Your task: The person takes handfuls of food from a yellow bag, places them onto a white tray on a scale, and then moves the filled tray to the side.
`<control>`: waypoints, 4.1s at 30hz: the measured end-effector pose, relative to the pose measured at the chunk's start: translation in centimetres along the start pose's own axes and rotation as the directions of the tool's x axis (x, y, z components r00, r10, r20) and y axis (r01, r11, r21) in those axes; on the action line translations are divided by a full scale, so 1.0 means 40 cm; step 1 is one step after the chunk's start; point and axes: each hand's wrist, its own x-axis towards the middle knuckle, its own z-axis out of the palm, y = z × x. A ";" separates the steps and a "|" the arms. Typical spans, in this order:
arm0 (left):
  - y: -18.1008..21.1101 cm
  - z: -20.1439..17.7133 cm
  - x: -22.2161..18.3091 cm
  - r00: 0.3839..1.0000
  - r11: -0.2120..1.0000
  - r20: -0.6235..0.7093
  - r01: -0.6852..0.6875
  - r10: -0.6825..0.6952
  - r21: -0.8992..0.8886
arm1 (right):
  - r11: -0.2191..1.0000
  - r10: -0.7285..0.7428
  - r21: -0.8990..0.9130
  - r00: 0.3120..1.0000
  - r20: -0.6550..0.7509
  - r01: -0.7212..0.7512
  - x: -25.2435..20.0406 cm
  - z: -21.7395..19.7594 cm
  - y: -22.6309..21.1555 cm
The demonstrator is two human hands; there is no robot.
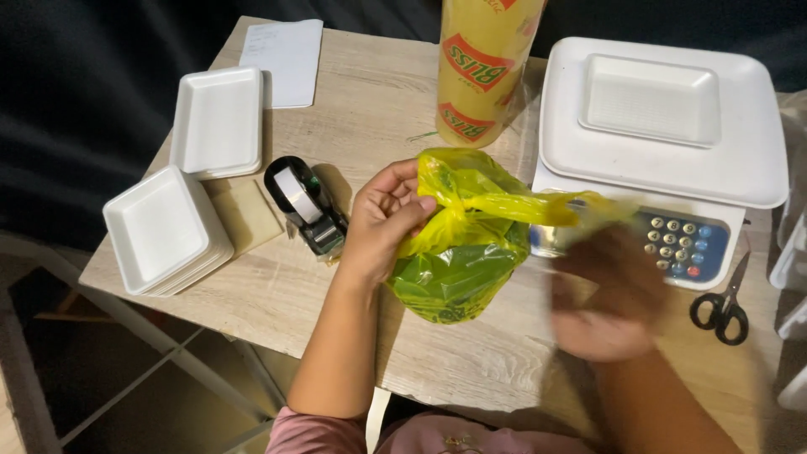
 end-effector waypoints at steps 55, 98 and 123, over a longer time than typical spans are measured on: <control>0.181 -0.031 -0.200 0.688 -0.010 0.598 -0.653 0.412 0.758 | 0.918 0.080 -0.302 0.625 0.777 0.257 0.092 0.034 0.040; 0.235 0.075 -0.077 0.890 -0.147 0.282 -0.352 -0.359 0.924 | 0.826 0.459 -0.533 0.327 0.826 0.186 0.073 0.038 0.042; 0.065 -0.059 0.037 0.632 0.436 0.163 -0.676 0.758 0.594 | 0.816 0.021 -0.306 0.504 0.864 0.490 0.013 0.203 0.167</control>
